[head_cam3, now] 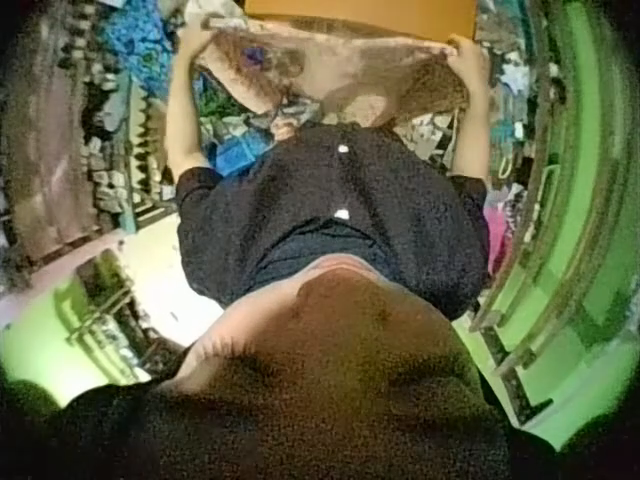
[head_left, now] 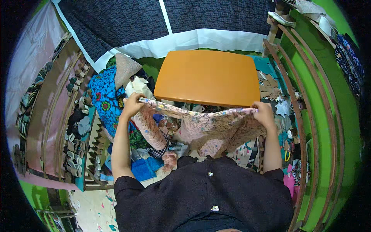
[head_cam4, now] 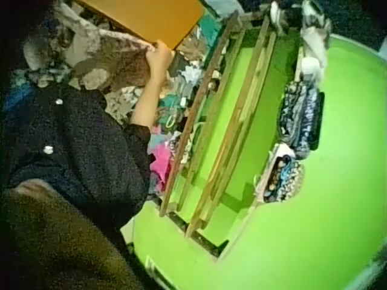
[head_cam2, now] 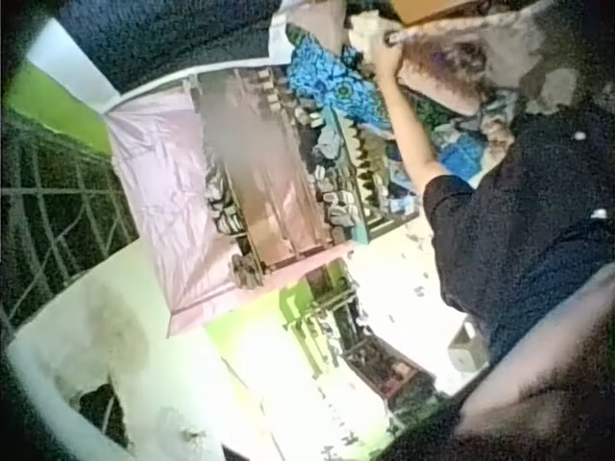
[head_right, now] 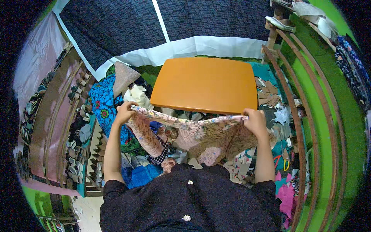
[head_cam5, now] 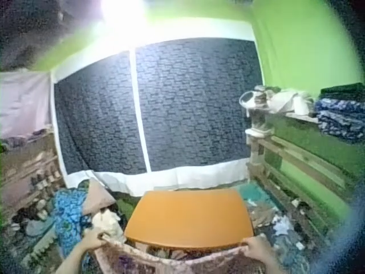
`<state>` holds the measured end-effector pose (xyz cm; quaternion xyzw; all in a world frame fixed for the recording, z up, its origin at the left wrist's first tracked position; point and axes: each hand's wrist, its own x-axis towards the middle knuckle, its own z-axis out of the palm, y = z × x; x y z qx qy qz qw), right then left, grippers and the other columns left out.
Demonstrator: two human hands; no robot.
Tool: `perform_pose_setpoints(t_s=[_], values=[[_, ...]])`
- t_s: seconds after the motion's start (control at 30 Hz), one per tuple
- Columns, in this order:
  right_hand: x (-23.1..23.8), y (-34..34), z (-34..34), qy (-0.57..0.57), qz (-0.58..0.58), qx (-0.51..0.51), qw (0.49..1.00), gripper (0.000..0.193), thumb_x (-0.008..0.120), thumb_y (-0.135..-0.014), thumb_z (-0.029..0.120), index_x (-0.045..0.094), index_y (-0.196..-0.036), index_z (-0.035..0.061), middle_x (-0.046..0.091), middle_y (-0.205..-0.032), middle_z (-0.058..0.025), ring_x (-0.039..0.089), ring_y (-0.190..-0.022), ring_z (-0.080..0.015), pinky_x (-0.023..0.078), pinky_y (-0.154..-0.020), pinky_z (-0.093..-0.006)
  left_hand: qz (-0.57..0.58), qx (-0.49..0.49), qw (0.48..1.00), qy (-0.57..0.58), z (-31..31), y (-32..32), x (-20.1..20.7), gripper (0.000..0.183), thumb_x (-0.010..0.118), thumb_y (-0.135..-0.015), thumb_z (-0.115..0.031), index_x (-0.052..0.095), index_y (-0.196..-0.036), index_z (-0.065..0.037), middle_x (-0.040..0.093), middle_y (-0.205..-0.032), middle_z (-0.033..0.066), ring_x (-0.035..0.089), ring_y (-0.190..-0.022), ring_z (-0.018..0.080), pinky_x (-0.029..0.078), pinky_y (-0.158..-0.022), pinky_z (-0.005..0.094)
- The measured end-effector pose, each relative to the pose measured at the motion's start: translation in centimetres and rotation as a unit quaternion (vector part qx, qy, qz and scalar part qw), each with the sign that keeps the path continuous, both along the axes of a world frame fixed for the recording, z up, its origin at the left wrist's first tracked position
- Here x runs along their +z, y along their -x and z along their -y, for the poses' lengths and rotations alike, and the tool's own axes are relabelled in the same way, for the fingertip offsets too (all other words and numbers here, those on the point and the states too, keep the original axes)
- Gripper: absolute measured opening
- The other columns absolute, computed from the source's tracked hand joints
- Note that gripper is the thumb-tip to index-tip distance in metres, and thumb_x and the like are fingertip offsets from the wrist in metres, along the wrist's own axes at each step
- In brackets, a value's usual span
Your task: Folding and organizing colorful patterned fabric pieces on a table and shelf.
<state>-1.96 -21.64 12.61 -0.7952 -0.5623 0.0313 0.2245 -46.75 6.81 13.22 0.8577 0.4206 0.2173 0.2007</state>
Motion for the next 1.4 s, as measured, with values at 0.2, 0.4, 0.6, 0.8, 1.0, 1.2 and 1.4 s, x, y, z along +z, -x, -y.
perform_pose_setpoints(t_s=[0.2, 0.4, 0.6, 0.8, 1.0, 1.2, 1.4], values=[[-1.8, 4.7, -2.1, -0.295, 0.074, -0.079, 0.949, 0.032, 0.047, -0.058, -0.006, 0.060, -0.082, 0.0092, 0.056, -0.089, -0.0048, 0.050, -0.096, -0.0238, 0.021, -0.088, -0.0416, 0.002, 0.047, 0.997, -0.058, 1.1, -2.4, -3.6, 0.018, 0.056, -0.068, -0.017, 0.061, -0.083, -0.008, 0.056, -0.085, 0.0104, 0.055, -0.083, 0.0254, 0.040, -0.071, 0.0345], [-2.0, 7.4, -3.3, -0.280, 0.045, -0.055, 0.957, 0.031, 0.043, -0.059, -0.010, 0.057, -0.081, 0.0067, 0.059, -0.090, -0.0072, 0.052, -0.101, -0.0214, 0.016, -0.094, -0.0484, 0.019, -0.066, 0.995, 0.067, 3.8, -6.2, -7.9, 0.009, 0.049, -0.066, -0.006, 0.041, -0.068, -0.002, 0.047, -0.067, 0.0137, 0.047, -0.063, 0.0255, 0.037, -0.057, 0.0338], [-0.2, 8.7, -3.7, -0.265, 0.060, -0.048, 0.961, 0.036, 0.047, -0.058, -0.007, 0.060, -0.086, 0.0103, 0.058, -0.095, -0.0067, 0.050, -0.100, -0.0248, 0.016, -0.092, -0.0533, 0.140, -0.167, 0.960, 0.176, 7.4, -11.9, -6.9, 0.014, 0.046, -0.071, -0.007, 0.049, -0.082, 0.001, 0.052, -0.073, 0.0145, 0.053, -0.074, 0.0231, 0.042, -0.069, 0.0327], [1.7, 7.1, -4.9, -0.221, 0.052, -0.038, 0.973, 0.024, 0.048, -0.064, 0.003, 0.059, -0.084, 0.0100, 0.060, -0.080, -0.0086, 0.055, -0.084, -0.0253, 0.017, -0.094, -0.0520, -0.059, -0.121, 0.983, -0.129, 9.5, -14.0, -2.0, 0.044, 0.060, -0.073, -0.028, 0.050, -0.112, -0.008, 0.048, -0.107, 0.0159, 0.043, -0.104, 0.0328, 0.032, -0.090, 0.0418], [5.4, 9.5, -8.5, -0.146, -0.581, 0.035, 0.800, 0.011, 0.045, -0.079, 0.006, 0.053, -0.086, 0.0027, 0.058, -0.068, -0.0056, 0.056, -0.061, -0.0157, 0.043, -0.075, -0.0305, 0.209, -0.106, 0.955, -0.183, 14.0, -17.7, -2.5, 0.080, 0.072, -0.063, -0.035, 0.032, -0.126, -0.005, 0.043, -0.113, 0.0190, 0.039, -0.112, 0.0332, 0.028, -0.096, 0.0423], [6.9, 11.8, -9.7, -0.177, -0.557, 0.265, 0.767, 0.051, 0.064, -0.074, 0.012, 0.041, -0.118, 0.0006, 0.051, -0.110, -0.0108, 0.050, -0.103, -0.0177, 0.043, -0.083, -0.0286, 0.252, -0.152, 0.935, 0.198, 9.2, -18.1, -8.1, 0.033, 0.054, -0.070, -0.008, 0.053, -0.101, 0.003, 0.060, -0.083, 0.0112, 0.057, -0.073, 0.0184, 0.045, -0.068, 0.0286], [0.3, 9.5, -5.4, -0.208, -0.357, 0.154, 0.898, 0.113, 0.080, -0.054, 0.031, 0.007, -0.137, 0.0053, 0.016, -0.140, -0.0174, 0.017, -0.130, -0.0278, 0.022, -0.103, -0.0373, 0.467, -0.020, 0.830, 0.306, 8.7, -17.6, -0.7, 0.022, 0.050, -0.084, -0.015, 0.059, -0.069, -0.002, 0.052, -0.056, -0.0028, 0.042, -0.045, 0.0044, 0.030, -0.041, 0.0206]])
